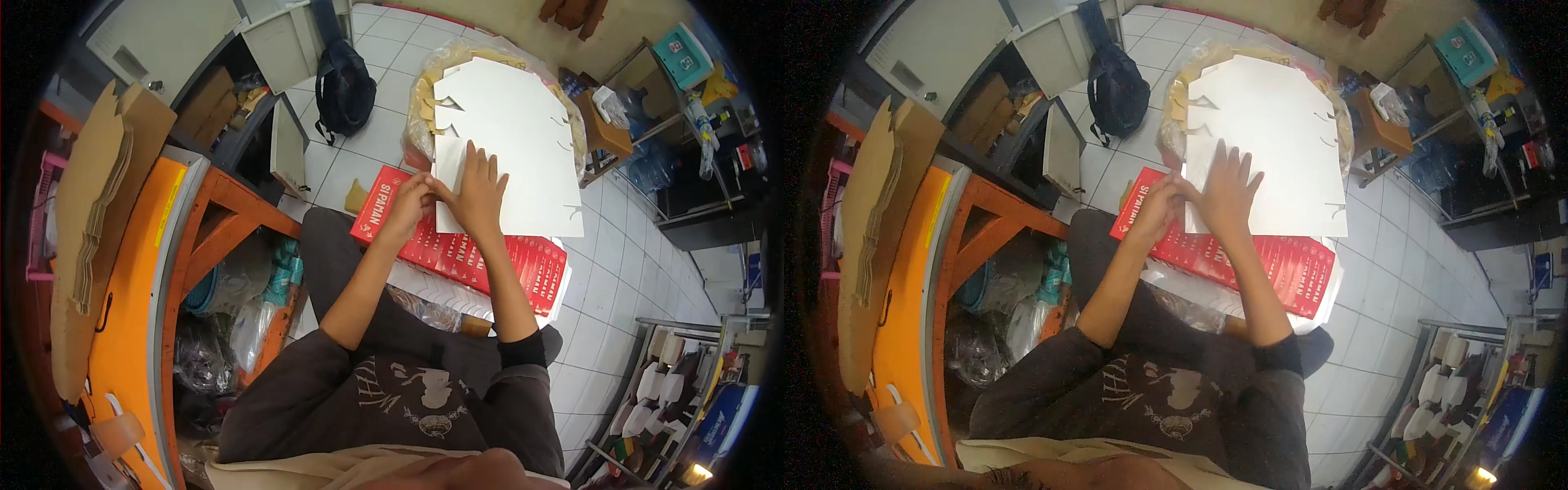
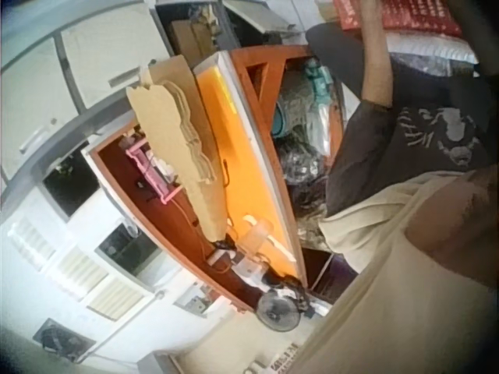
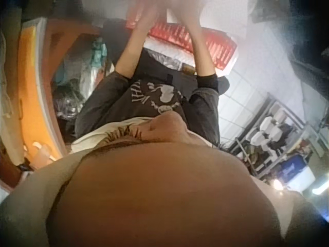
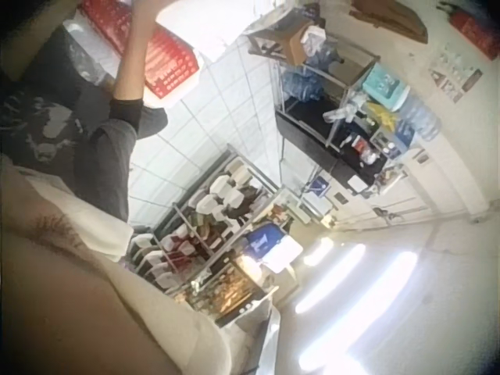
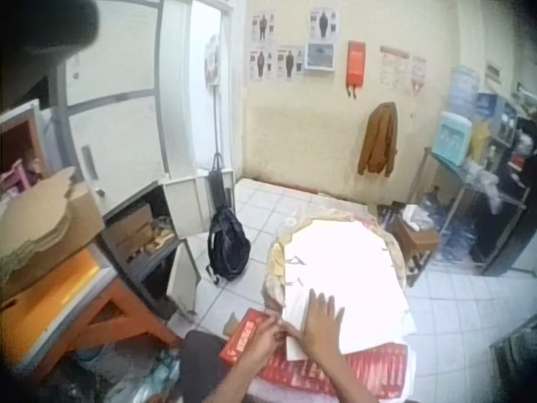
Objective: The person assembles flat-packed cardboard boxes by folding the flaps and tucking them into slots to form a three-dimensional container. They handle multiple red and white boxes, stacking the finished ones on a nearby table.
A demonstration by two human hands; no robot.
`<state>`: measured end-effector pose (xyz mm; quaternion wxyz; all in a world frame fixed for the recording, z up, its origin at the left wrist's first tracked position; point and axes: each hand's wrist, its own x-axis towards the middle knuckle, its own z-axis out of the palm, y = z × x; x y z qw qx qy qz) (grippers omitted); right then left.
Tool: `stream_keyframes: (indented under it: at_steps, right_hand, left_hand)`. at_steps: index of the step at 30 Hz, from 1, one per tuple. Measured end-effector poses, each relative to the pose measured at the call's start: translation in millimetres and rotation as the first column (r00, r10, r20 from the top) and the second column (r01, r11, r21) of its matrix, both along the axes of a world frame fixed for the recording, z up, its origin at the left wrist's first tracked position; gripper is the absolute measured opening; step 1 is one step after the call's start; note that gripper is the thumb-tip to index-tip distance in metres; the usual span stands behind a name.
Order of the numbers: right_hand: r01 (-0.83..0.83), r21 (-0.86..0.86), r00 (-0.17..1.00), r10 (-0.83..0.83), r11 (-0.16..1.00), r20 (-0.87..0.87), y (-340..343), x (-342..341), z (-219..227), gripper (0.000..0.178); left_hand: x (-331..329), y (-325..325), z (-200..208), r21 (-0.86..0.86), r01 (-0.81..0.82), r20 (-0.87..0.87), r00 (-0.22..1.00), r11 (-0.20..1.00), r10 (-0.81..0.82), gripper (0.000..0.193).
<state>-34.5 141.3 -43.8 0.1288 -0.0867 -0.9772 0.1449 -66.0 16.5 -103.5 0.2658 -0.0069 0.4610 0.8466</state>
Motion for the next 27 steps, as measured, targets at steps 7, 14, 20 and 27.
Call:
stream_keyframes:
  at_steps: [7, 14, 20, 27]
  right_hand:
    - [-0.064, 0.124, 0.985, 0.043, 0.99, 0.168, -2, 15, 7, 0.093]
    - [-0.189, 0.124, 0.98, 0.179, 0.974, 0.088, 4, 23, 20, 0.045]
    - [-0.198, -0.129, 0.979, 0.202, 0.972, 0.022, 31, 41, 45, 0.033]
    - [-0.328, -0.42, 0.945, 0.296, 0.846, -0.141, 67, 69, 63, 0.024]
  left_hand:
    - [-3, -5, -16, 0.196, 0.082, 0.093, 0.99, 0.977, -0.102, 0.032]
    - [5, -14, 6, -0.219, -0.213, -0.427, 0.898, 0.952, 0.103, 0.035]
    - [-20, -14, 79, -0.407, -0.668, -0.861, 0.054, 0.623, -0.505, 0.063]
    - [-80, 32, 100, -0.565, -0.34, -0.651, -0.377, 0.752, -0.659, 0.022]
